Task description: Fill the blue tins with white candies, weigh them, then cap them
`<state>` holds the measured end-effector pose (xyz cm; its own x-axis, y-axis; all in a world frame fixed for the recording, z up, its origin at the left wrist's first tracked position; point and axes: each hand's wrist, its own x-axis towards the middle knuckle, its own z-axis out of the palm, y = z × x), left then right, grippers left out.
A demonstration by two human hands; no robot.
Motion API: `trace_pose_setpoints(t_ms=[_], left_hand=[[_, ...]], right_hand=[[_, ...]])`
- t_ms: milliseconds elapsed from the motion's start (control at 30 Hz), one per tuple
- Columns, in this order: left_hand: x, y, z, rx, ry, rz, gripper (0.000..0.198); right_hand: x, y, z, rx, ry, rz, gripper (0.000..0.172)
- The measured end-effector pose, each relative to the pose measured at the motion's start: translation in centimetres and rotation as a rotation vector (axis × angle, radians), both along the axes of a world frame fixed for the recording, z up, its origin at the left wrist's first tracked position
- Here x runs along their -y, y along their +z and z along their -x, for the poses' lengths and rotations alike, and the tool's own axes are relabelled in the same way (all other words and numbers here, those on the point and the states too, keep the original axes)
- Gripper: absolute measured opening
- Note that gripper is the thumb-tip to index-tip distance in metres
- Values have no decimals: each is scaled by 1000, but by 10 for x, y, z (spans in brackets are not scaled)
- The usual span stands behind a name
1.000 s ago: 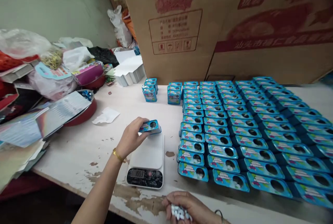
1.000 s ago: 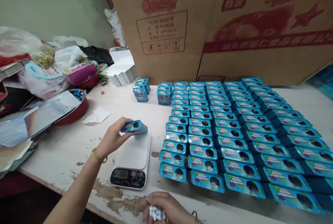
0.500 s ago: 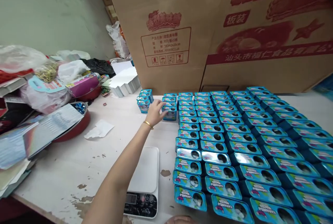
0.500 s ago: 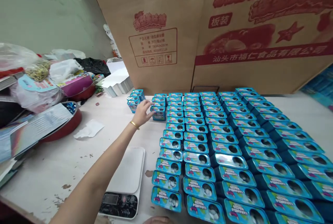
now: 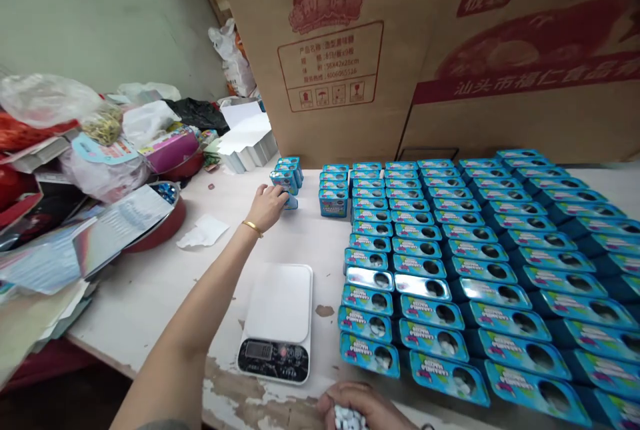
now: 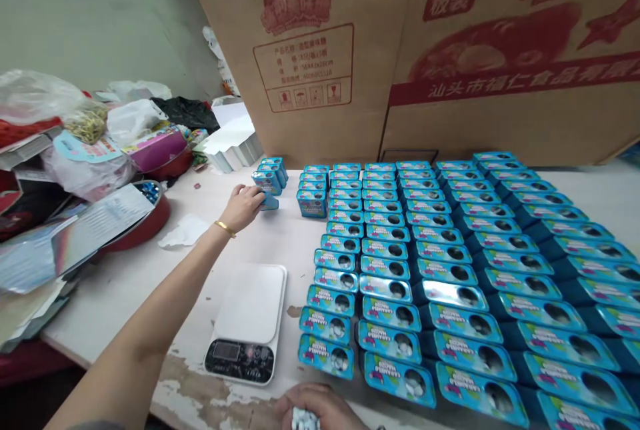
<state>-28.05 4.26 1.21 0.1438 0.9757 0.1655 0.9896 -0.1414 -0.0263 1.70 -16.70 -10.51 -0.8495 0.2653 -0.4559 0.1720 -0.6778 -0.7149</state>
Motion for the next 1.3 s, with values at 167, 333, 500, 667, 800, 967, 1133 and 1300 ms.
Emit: trace_pose_setpoints(t_ms=[167, 333, 500, 667, 800, 967, 1133, 1300], left_hand=[[102, 38, -28, -59, -168, 158, 13], [171, 41, -63, -67, -240, 301, 13], [187, 41, -67, 38, -247, 211, 12], [212, 55, -43, 330, -49, -105, 20], [243, 45, -22, 461, 144, -200, 17], [267, 17, -12, 555, 244, -127, 18], [272, -1, -9, 616, 282, -98, 20], [266, -8, -10, 677, 229, -97, 19]], right_hand=[[9, 29, 1, 98, -235, 457, 22], [11, 54, -8, 21, -214, 498, 25], [21, 59, -16, 48, -226, 520, 20], [26, 54, -25, 32, -288, 614, 19], [27, 53, -25, 55, -294, 660, 18], [28, 56, -21, 104, -271, 639, 16], [27, 56, -18, 130, -260, 615, 20], [23, 56, -12, 119, -240, 579, 23]])
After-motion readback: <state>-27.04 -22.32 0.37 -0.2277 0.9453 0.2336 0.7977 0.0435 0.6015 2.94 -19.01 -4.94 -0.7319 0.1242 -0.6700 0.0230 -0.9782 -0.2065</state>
